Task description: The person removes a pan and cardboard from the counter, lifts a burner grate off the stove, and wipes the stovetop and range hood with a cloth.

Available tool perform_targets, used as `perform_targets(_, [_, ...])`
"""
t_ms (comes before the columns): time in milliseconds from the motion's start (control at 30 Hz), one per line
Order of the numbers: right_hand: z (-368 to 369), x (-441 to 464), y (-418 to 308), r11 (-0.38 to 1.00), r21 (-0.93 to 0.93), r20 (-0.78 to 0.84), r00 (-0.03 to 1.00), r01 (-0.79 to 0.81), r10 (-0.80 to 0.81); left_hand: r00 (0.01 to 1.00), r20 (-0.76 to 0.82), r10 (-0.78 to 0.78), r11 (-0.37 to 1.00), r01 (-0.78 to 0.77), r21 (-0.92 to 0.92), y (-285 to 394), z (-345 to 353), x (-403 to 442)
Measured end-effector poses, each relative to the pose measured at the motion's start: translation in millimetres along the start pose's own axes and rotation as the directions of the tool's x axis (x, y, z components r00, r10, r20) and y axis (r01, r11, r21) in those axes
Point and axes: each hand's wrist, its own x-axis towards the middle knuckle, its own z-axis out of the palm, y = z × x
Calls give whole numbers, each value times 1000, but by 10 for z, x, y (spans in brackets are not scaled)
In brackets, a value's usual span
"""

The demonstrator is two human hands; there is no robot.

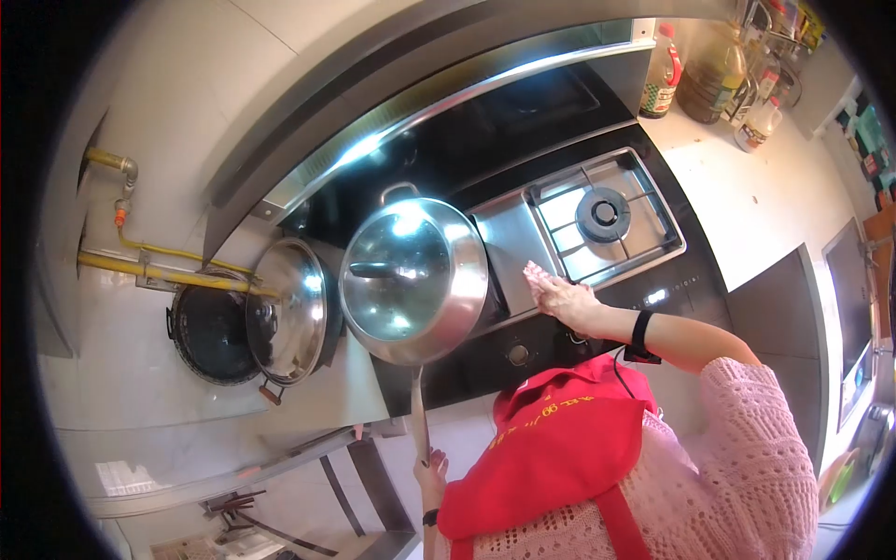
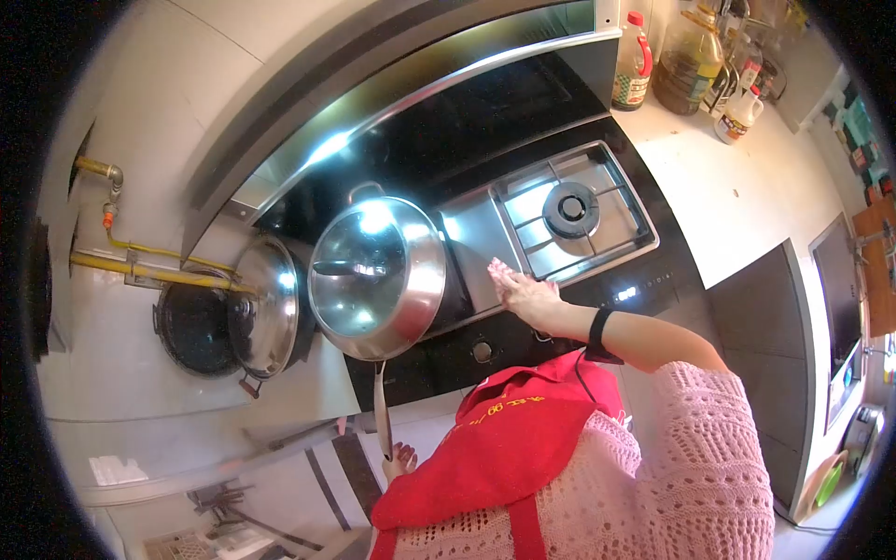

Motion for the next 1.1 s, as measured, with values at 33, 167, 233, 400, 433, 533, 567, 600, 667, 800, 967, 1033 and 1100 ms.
perform_targets(33, [-156,-14,-30,986,165,118,993,-20,0,1000,-17,-20,999,20,46,-26,-30,18])
perform_targets(167, [485,823,146,930,-343,-324,913,132,-249,990,-127,-60,997,66,47,-129,-144,29])
perform_targets(233, [644,1308,211,950,-313,-502,847,12,-176,989,-130,-73,997,76,24,-174,-159,-29])
perform_targets(400, [72,1905,407,921,-387,-362,926,-42,-110,975,-190,-116,993,119,5,-147,-58,-303])
perform_targets(433, [137,2067,516,947,-321,-408,900,14,-152,978,-149,-145,989,142,-31,-220,-134,-270])
perform_targets(533, [81,2118,610,910,-413,-502,831,12,-239,979,-122,-165,986,163,-32,-399,-280,-218])
perform_targets(567, [-40,2032,643,868,-495,-513,813,-19,-275,971,-142,-191,982,189,-27,-439,-304,-166])
perform_targets(600, [-118,1901,735,726,-670,-528,788,-157,-317,977,-120,-178,984,176,-25,-486,-315,-156])
perform_targets(667, [-174,1842,825,804,-591,-435,865,-66,-249,986,-76,-151,989,151,-5,-517,-372,-171])
perform_targets(800, [-99,1984,803,898,-434,-365,926,-75,-99,987,-95,-131,989,136,54,-333,-163,-219])
perform_targets(967, [182,1932,838,814,-326,-544,799,-481,254,992,-81,-96,993,101,67,-46,83,-436])
perform_targets(1033, [91,1815,691,757,-391,-477,819,-523,319,991,-96,-96,992,103,70,-117,1,-394])
perform_targets(1100, [89,1827,625,728,-398,-514,793,-558,327,994,-81,-76,995,81,57,-162,-76,-283])
